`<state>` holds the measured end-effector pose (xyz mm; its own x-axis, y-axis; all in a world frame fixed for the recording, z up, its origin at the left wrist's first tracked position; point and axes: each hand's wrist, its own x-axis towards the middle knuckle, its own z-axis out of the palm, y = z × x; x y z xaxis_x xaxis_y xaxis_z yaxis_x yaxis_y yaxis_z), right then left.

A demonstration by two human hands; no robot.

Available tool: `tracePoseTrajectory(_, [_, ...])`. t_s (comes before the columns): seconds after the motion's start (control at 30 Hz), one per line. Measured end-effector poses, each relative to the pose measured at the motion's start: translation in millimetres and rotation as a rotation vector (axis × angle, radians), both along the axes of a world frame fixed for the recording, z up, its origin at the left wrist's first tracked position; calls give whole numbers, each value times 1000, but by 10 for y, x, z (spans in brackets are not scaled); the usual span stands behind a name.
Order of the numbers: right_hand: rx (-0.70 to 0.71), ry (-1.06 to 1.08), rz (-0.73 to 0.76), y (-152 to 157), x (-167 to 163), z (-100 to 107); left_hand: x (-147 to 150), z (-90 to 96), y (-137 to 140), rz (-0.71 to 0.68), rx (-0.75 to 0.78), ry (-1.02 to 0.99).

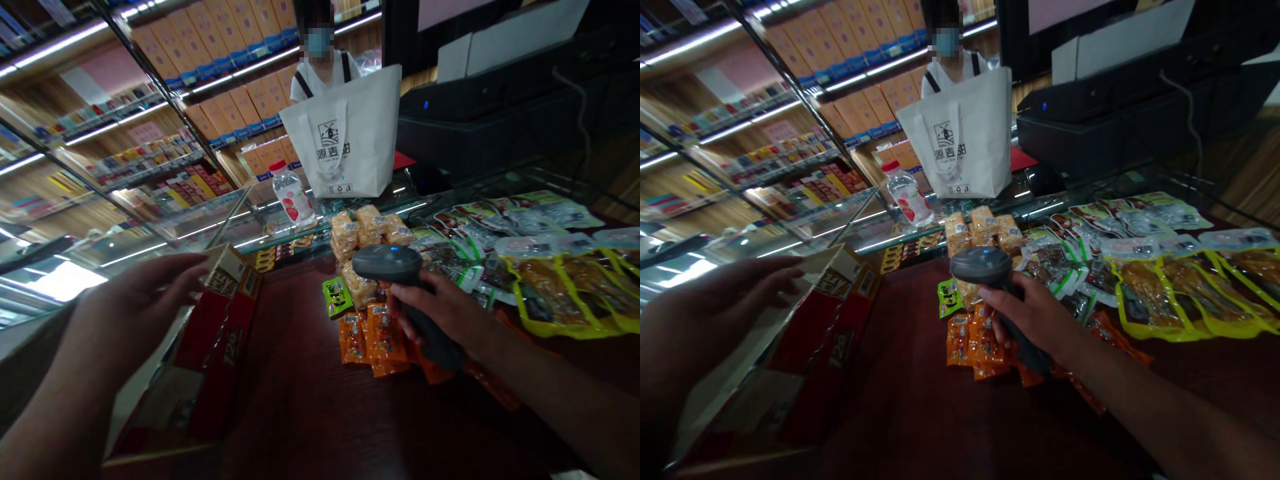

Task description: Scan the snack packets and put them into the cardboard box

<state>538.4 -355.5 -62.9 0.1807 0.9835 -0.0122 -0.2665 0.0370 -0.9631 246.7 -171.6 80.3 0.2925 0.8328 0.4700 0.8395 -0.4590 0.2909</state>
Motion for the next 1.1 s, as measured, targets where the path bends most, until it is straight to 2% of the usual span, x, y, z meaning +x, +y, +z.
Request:
tracePoseTrajectory(0.07, [18, 14, -22, -10, -4, 5, 229, -271, -217, -286, -184, 45])
tracePoseTrajectory(0.13, [13, 10, -28, -14, -10, 4, 504, -700, -293, -472, -324, 103])
tracePoseTrajectory(0.17, [8, 4, -22, -13, -12, 4, 638, -939, -276, -491, -328, 107])
tracePoseTrajectory(0.27, [4, -21, 14, -4, -9, 5, 931, -1567, -125, -393, -343, 95])
tracePoseTrajectory(0.33, [-1, -27, 33, 2, -3, 12, 1006, -1825, -39, -354, -350, 70])
tracePoseTrajectory(0.4, [1, -14, 21, 4, 1, 24, 1006, -1951, 0, -355, -334, 25])
tracePoseTrajectory(0.5, [-3, 10, 15, 3, -2, 49, 957, -1992, 2, -349, -350, -78])
tracePoseTrajectory(0.63, [-7, 21, 18, 6, -13, 45, 912, -1960, -32, -291, -493, -282])
tracePoseTrajectory(0.73, [-36, 17, -2, 12, -19, 6, 871, -1891, -86, -291, -574, -465])
tracePoseTrajectory(0.87, [-57, -8, 16, 6, -20, -33, 764, -1730, -203, -373, -655, -695])
tracePoseTrajectory(0.97, [-61, -14, 21, -11, -22, -37, 692, -1636, -288, -393, -743, -796])
tracePoseTrajectory(1.1, [-75, -11, 26, -30, -43, -33, 639, -1612, -330, -380, -825, -861])
